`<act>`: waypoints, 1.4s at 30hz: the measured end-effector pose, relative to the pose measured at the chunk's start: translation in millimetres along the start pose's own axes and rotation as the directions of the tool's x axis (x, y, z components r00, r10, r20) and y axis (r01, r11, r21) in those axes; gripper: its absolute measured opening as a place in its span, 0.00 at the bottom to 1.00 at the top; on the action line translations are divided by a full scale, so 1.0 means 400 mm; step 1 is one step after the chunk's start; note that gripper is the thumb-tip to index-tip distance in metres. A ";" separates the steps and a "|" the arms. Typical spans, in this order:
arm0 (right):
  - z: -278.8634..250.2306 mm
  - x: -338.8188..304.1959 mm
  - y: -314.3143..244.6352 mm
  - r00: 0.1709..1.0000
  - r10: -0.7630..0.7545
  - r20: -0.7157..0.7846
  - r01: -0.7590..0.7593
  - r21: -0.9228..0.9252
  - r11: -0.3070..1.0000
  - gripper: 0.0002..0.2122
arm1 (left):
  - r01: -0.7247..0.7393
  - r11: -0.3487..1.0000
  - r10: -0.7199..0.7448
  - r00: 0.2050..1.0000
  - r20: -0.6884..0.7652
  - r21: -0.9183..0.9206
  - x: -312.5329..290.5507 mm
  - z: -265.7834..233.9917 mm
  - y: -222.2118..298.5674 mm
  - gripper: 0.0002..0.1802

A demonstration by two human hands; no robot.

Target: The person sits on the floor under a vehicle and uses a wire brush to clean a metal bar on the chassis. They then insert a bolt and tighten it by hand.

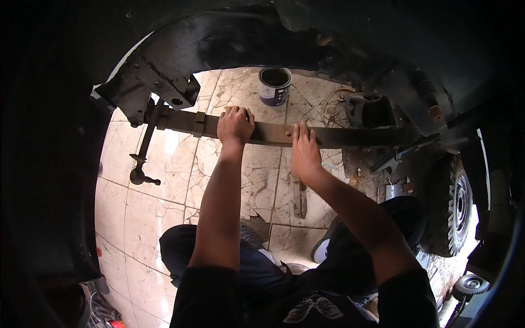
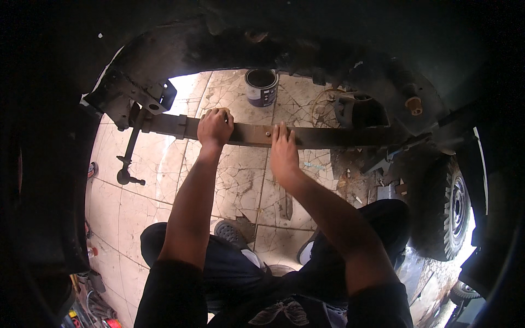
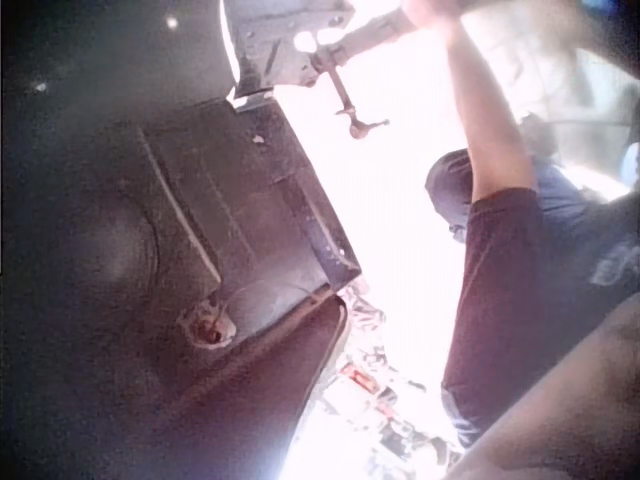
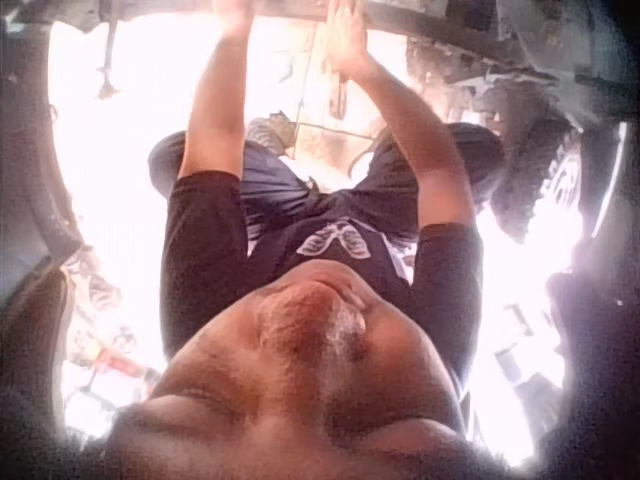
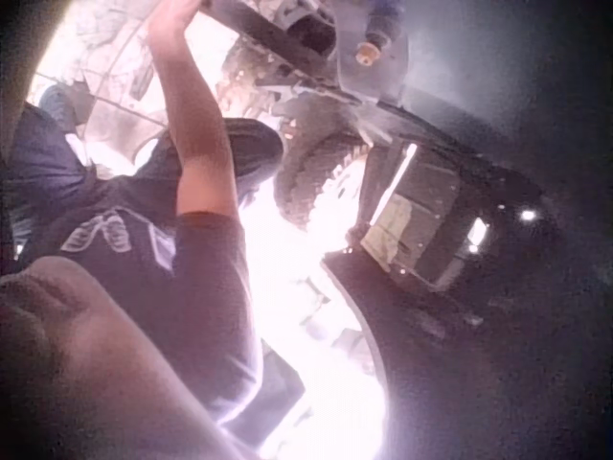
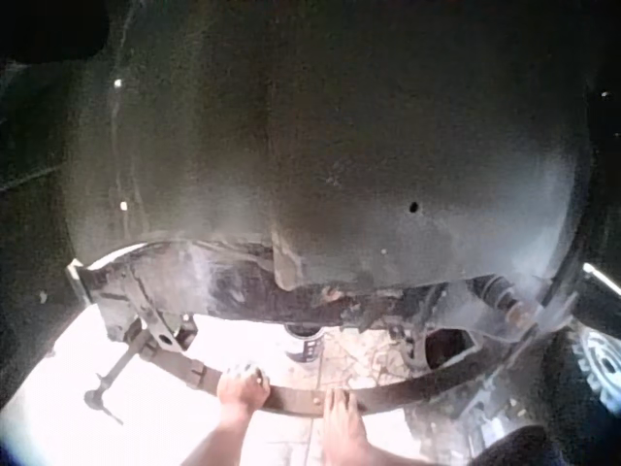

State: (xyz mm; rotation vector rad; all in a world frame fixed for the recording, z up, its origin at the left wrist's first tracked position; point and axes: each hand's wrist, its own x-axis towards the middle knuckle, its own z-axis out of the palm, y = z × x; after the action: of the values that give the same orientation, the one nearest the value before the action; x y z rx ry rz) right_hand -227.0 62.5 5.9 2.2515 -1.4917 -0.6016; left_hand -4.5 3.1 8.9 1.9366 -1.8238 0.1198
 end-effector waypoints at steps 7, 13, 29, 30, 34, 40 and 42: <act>-0.004 -0.052 -0.047 0.986 -0.081 0.145 0.070 0.079 0.994 0.42 | -0.015 1.000 0.015 0.997 -0.078 0.004 -0.003 0.016 -0.022 0.15; 0.001 0.018 -0.009 0.997 0.029 0.077 -0.039 0.140 0.989 0.42 | -0.017 1.000 0.019 0.997 -0.079 0.026 0.003 0.012 0.021 0.15; -0.012 0.012 -0.029 0.999 0.035 0.034 -0.031 -0.126 0.992 0.33 | -0.021 0.996 0.026 0.998 -0.060 0.089 0.001 0.013 0.014 0.15; -0.009 -0.011 -0.040 0.998 0.035 0.047 -0.030 -0.110 0.994 0.33 | -0.010 0.997 0.014 0.999 -0.050 0.082 0.002 0.012 0.016 0.15; 0.002 -0.040 -0.067 0.999 0.008 0.038 -0.006 -0.060 0.998 0.34 | 0.017 0.997 -0.015 1.000 -0.025 0.069 -0.009 0.004 0.001 0.15; 0.012 0.052 -0.010 0.995 0.093 -0.045 -0.093 -0.010 0.996 0.33 | -0.007 0.999 0.009 0.999 -0.049 0.042 0.005 0.019 0.017 0.15; 0.015 0.007 -0.041 0.998 0.047 -0.035 -0.048 -0.017 0.999 0.33 | 0.005 0.999 -0.004 1.000 -0.030 0.041 0.002 0.019 -0.003 0.15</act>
State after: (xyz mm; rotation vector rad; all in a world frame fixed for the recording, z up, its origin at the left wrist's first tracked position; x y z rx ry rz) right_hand -216.6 65.5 -8.0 2.1953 -1.5125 -0.5569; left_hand -5.3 -0.6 2.0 1.9565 -1.8111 0.1856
